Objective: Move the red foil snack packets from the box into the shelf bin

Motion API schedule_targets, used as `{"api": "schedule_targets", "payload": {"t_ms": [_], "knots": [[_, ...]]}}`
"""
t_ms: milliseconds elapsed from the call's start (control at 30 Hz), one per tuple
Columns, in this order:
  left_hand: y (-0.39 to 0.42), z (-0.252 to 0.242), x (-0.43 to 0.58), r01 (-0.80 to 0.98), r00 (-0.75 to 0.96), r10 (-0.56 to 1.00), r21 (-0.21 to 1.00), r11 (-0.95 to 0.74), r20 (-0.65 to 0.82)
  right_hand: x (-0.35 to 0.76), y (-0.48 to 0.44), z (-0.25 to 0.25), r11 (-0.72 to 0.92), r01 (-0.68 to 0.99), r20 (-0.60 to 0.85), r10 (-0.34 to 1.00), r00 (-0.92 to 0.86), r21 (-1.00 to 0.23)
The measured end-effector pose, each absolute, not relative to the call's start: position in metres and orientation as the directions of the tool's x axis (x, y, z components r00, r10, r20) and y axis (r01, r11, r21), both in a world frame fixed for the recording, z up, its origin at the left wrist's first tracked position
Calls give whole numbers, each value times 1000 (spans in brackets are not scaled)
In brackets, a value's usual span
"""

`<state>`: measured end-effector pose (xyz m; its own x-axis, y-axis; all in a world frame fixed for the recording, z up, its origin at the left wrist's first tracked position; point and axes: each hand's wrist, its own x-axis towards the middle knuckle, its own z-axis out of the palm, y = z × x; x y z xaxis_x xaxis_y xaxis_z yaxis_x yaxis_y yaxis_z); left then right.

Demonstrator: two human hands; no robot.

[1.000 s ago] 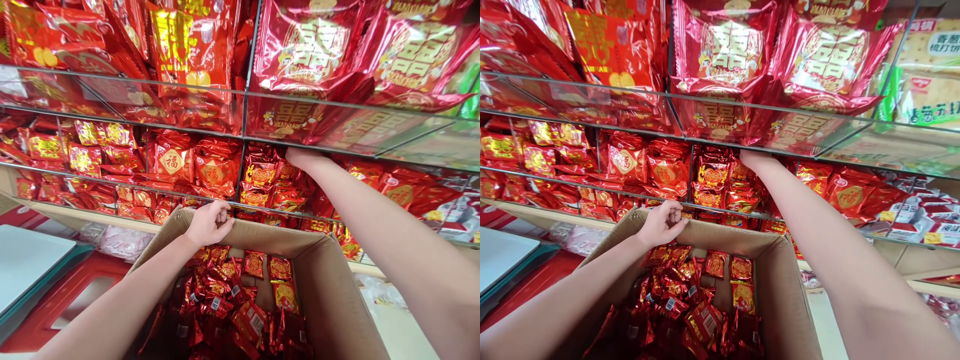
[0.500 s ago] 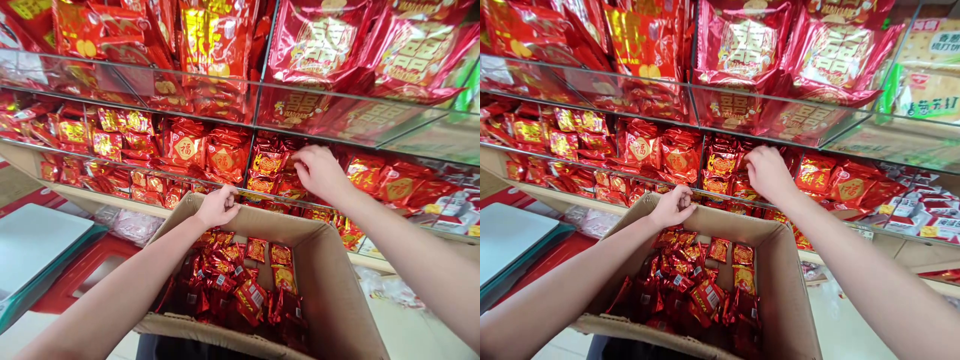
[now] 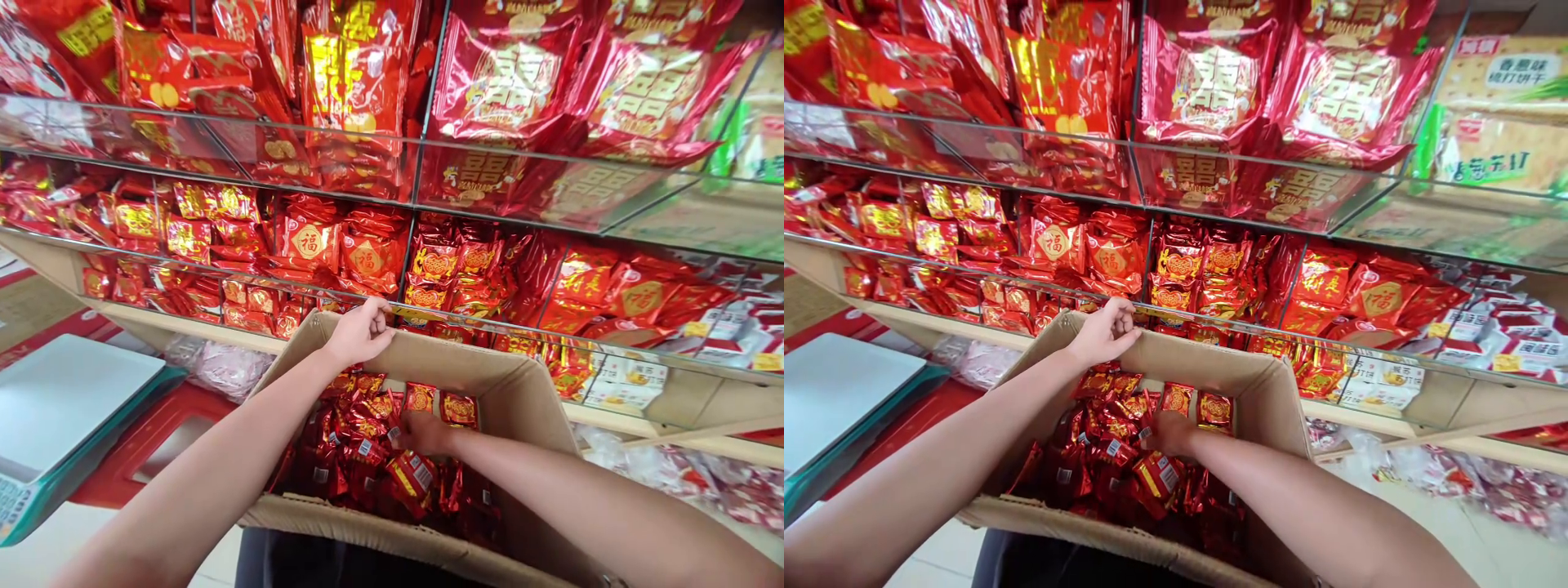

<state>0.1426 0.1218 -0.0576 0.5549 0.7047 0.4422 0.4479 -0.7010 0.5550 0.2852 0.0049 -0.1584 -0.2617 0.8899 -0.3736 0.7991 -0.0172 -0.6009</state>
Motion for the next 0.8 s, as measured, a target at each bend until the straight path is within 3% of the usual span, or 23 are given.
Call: {"api": "schedule_targets", "payload": {"t_ms": [167,267,333,400,467,600,800], "knots": [[121,-52,140,368,549,730,666,-649,408,290,15,-136,-31,760,-350,899,-263,-649],[118,-43,135,340,562,741,715,-611,367,301,28,-99,29,721,-238,934,-266,-693],[113,-36,134,315,631,713,737,-597,308,311,33,-74,1,580,-174,953,-247,-815],[106,-31,136,269,715,665,793,-547,216,320,34,-54,-74,331,-148,968,-205,-941],[98,-28,141,235,759,642,875,-424,107,326,32,-43,-99,119,-118,979,-164,-988],[89,-27,150,195,745,664,971,-138,-55,329,26,-35,78,36,74,993,-88,-996],[90,-14,150,-20,750,661,1000,-22,30,331,19,-22,293,50,292,956,-22,-955]]}}
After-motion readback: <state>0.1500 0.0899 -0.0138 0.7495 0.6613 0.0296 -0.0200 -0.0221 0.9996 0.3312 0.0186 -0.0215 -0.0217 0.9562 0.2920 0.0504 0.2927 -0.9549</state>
